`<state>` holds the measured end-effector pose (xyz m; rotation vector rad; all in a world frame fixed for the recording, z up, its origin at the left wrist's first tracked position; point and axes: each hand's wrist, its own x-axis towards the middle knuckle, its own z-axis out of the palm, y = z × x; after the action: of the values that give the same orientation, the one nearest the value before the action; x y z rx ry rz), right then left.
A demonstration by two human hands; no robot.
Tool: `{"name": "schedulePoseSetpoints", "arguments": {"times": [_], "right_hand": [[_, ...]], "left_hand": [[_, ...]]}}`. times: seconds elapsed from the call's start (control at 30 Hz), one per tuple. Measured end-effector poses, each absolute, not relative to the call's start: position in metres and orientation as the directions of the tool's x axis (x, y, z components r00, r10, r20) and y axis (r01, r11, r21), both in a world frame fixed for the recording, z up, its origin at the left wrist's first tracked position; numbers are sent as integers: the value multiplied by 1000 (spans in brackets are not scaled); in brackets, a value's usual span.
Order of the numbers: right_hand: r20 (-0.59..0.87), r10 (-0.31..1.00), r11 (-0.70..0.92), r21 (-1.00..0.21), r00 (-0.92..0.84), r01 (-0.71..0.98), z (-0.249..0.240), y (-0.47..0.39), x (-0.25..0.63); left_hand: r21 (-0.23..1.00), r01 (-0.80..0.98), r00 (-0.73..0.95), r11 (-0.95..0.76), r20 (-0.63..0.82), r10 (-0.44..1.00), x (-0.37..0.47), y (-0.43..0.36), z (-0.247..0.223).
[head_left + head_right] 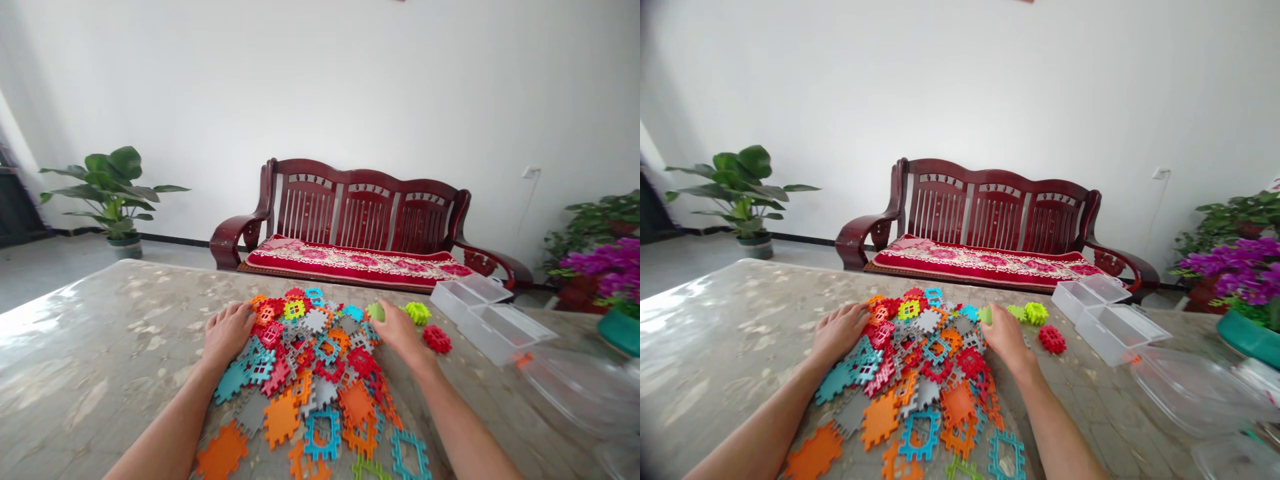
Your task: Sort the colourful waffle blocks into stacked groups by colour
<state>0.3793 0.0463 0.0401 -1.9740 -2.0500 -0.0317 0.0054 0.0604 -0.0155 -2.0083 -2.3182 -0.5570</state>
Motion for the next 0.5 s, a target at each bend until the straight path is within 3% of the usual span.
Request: {"name": "schedulePoseSetpoints", "arguments": {"times": [0.23,0.5], "right_hand": [[195,956,-210,-71,220,975,52,71,431],[200,956,-223,19,215,975,53,74,440]], "left_hand": [[237,966,-169,107,258,951,7,58,-13],[242,965,-169,105,264,950,6,59,-16]]}}
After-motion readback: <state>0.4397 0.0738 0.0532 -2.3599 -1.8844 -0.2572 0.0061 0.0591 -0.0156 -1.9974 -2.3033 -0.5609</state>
